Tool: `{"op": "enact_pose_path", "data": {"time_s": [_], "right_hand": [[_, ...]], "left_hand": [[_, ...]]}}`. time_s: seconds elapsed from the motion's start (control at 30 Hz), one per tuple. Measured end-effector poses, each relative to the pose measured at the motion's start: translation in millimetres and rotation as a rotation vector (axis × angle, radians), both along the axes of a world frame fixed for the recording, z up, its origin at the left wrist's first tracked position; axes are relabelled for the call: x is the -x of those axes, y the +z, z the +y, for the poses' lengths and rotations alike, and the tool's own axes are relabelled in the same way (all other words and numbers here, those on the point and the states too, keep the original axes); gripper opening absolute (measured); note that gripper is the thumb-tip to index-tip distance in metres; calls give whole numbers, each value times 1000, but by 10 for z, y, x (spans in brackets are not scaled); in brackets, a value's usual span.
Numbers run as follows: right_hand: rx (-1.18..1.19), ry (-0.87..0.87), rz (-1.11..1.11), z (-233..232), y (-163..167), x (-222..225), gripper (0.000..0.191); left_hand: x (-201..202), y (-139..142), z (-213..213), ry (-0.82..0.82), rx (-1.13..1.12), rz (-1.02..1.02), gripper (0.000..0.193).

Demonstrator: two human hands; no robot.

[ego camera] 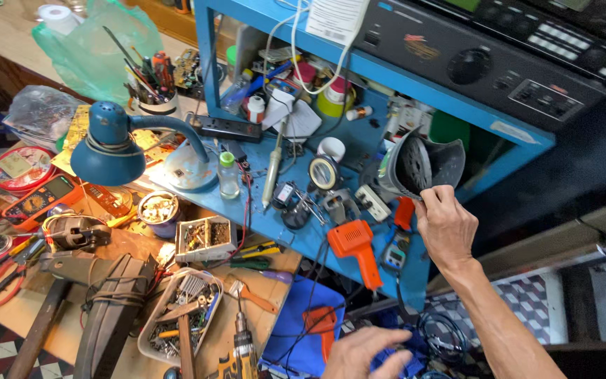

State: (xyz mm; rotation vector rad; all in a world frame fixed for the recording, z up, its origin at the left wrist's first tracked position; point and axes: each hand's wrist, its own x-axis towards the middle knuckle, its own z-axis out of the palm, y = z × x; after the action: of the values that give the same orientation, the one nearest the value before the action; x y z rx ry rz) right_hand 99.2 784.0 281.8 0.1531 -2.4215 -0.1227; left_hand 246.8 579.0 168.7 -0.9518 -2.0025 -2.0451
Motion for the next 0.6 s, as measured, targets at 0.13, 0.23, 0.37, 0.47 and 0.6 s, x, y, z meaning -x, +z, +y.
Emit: {"op": "enact_pose_path", "data": {"time_s": [0.13,0.23,0.37,0.47,0.6], "right_hand": [[33,105,-28,-105,324,-727,23],[224,163,-146,-199,399,-1228,28],[416,395,-352,-603,85,-1619,33],[492,548,-489,-1155,-280,-1899,34],[526,726,-624,-1928,-548,-2200,34]], "left_hand": [[-188,281,-221,89,55,-188,37],[-213,355,-469,308,118,-93,61],[-322,317,-1104,485,320,-54,112],[-589,276,-1729,467,427,-84,131],[-1024,313,-2489,450,456,-28,138]]}}
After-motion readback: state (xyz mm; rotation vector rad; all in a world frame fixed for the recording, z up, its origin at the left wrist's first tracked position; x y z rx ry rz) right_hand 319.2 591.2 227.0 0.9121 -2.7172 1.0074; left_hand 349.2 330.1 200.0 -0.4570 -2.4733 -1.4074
